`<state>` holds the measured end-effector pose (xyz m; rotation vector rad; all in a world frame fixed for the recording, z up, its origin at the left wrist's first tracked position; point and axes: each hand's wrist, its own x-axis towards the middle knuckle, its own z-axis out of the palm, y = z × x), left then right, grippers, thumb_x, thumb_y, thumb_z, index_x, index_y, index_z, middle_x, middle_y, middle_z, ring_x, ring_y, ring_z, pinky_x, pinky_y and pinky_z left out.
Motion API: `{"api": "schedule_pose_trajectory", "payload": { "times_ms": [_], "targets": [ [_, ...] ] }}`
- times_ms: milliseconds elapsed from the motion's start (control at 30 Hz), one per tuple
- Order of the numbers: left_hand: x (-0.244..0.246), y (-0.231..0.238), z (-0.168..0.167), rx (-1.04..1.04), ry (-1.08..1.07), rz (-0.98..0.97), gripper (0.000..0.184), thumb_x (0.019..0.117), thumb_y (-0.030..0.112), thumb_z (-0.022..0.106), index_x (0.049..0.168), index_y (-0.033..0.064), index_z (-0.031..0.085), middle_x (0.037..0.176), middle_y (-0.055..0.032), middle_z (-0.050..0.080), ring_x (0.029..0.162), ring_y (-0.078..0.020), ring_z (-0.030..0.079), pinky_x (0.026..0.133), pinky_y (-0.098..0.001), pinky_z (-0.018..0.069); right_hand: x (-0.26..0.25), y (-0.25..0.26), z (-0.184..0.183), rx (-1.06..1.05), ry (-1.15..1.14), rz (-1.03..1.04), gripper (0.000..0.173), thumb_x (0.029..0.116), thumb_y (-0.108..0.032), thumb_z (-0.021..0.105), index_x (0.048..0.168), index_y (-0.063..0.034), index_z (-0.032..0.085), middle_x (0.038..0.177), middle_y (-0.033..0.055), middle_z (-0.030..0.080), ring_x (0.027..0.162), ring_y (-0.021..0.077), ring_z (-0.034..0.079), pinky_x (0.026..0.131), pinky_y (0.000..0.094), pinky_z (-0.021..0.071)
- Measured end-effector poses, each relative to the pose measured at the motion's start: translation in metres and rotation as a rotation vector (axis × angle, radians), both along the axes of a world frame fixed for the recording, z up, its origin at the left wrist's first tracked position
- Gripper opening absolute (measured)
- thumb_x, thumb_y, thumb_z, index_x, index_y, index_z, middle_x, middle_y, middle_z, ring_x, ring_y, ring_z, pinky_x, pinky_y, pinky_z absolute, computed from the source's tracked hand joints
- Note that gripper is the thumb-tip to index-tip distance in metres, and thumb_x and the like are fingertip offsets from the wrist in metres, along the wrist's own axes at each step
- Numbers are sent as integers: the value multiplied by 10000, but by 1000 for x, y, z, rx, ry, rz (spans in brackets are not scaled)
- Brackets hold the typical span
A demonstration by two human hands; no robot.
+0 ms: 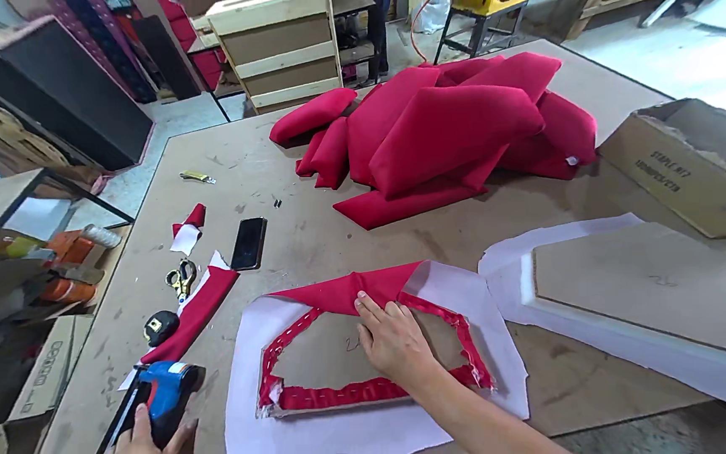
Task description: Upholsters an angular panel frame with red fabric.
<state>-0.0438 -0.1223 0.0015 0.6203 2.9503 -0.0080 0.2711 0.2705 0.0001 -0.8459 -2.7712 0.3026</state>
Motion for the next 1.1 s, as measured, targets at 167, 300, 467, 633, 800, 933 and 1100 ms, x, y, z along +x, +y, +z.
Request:
{"api": "schedule_pose_trajectory", "payload": {
  "times_ms": [167, 300, 467, 633, 800, 933, 1100],
  "targets": [
    [-27, 15, 35, 482, -351, 264, 718, 775, 132, 776, 1449, 75, 534, 1170, -198, 693, 1002, -324, 695, 861, -572, 571, 2, -2, -2, 7, 59, -5, 479, 1038, -334, 360, 1387, -206, 662, 1468, -100, 604, 1040, 190, 681, 882, 412, 544],
    [24, 135, 135, 668, -653, 3, 540, 835, 532, 775, 1080, 62, 672, 678, -43, 636, 542, -185, 631, 527, -396, 587, 3, -3, -4, 0, 98, -32, 447, 1030, -312, 387, 1326, -197, 703, 1414, -92, 648, 1005, 176, 700, 870, 401, 556],
    [107, 318, 167, 79, -584, -396, 437, 870, 532, 750, 1028, 124, 743, 740, -63, 690, 641, -211, 664, 645, -460, 574, 3, -4, -7, 1, 172, -63, 380, 998, -312, 452, 1169, -201, 773, 1339, -108, 693, 965, 164, 710, 823, 391, 569],
    [107, 348, 148, -130, -568, -414, 418, 914, 504, 728, 996, 94, 731, 724, -76, 670, 636, -213, 644, 647, -454, 553, 2, -7, -8, 7, 208, -87, 365, 988, -302, 476, 1144, -204, 791, 1291, -95, 720, 912, 158, 715, 809, 379, 569],
    [54, 225, 133, 265, -431, -208, 627, 852, 671, 691, 1064, 81, 704, 698, -89, 677, 577, -244, 671, 572, -490, 595, 9, 1, -3, -65, 190, -36, 384, 1008, -304, 459, 1241, -215, 751, 1369, -105, 676, 997, 166, 710, 897, 410, 561],
    [26, 96, 74, 180, -203, -104, 714, 883, 479, 750, 1378, 2, 557, 1111, -286, 687, 1018, -456, 680, 891, -688, 522, 67, -29, -6, -105, 228, -93, 373, 1009, -331, 483, 1312, -332, 702, 1452, -184, 597, 1136, 162, 659, 884, 468, 550],
    [36, 77, 36, 186, 102, -366, 744, 920, 565, 660, 1405, 4, 598, 1431, -344, 509, 1336, -526, 478, 1090, -671, 393, 171, -90, -6, -276, 521, -324, 266, 1012, -271, 566, 1203, -195, 736, 1182, -37, 734, 1116, 109, 674, 972, 370, 566]
  ]
}}
